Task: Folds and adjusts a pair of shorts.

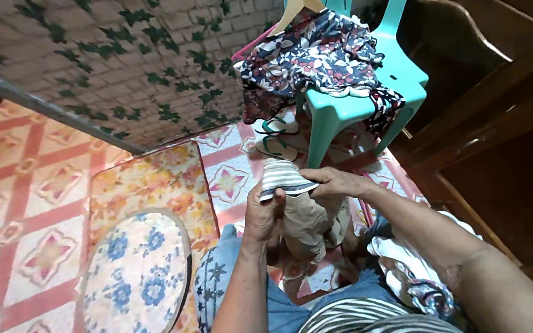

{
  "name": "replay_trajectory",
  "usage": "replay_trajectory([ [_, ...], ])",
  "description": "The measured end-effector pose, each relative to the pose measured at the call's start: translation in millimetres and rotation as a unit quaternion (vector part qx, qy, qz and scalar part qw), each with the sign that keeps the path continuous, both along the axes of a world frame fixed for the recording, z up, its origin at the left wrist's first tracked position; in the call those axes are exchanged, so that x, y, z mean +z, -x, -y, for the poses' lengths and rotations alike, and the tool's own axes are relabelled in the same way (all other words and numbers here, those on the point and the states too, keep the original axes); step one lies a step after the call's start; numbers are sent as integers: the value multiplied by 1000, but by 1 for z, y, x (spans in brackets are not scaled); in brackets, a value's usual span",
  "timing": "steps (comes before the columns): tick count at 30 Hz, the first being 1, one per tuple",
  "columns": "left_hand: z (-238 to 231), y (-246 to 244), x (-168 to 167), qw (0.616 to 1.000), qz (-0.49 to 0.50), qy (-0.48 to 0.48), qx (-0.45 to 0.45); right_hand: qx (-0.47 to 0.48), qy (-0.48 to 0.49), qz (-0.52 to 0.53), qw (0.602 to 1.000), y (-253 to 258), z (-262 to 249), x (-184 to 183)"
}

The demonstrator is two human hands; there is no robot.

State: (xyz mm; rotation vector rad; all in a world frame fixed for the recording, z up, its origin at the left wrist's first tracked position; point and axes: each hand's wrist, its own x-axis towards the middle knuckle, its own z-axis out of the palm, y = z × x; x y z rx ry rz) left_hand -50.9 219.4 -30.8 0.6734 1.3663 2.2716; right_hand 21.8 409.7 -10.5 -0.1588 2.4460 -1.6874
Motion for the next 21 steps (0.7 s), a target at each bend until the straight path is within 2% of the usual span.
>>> replay_trajectory([
  [2, 5, 4, -1, 995, -64, 63, -35, -59, -4, -14, 998, -1, -2, -2],
  [7, 17, 20, 9, 975, -116, 166, -95, -120, 106, -80, 984, -7, -18, -4],
  [9, 23, 27, 10, 973, -139, 172, -64, -87, 137, -54, 985, -13, -17, 12],
  [13, 29, 36, 7, 981, -157, 113, 29, 101, 153, -4, 983, -23, -9, 27],
  [16, 29, 38, 5, 980, -177, 80, 41, 186, 85, 53, 977, -15, -10, 22],
  [19, 29, 36, 3, 975, -195, 101, 35, 146, -47, 116, 981, -7, -19, 23],
  [21, 29, 35, 6, 970, -207, 128, 21, 70, -106, 101, 987, -8, -29, 21],
])
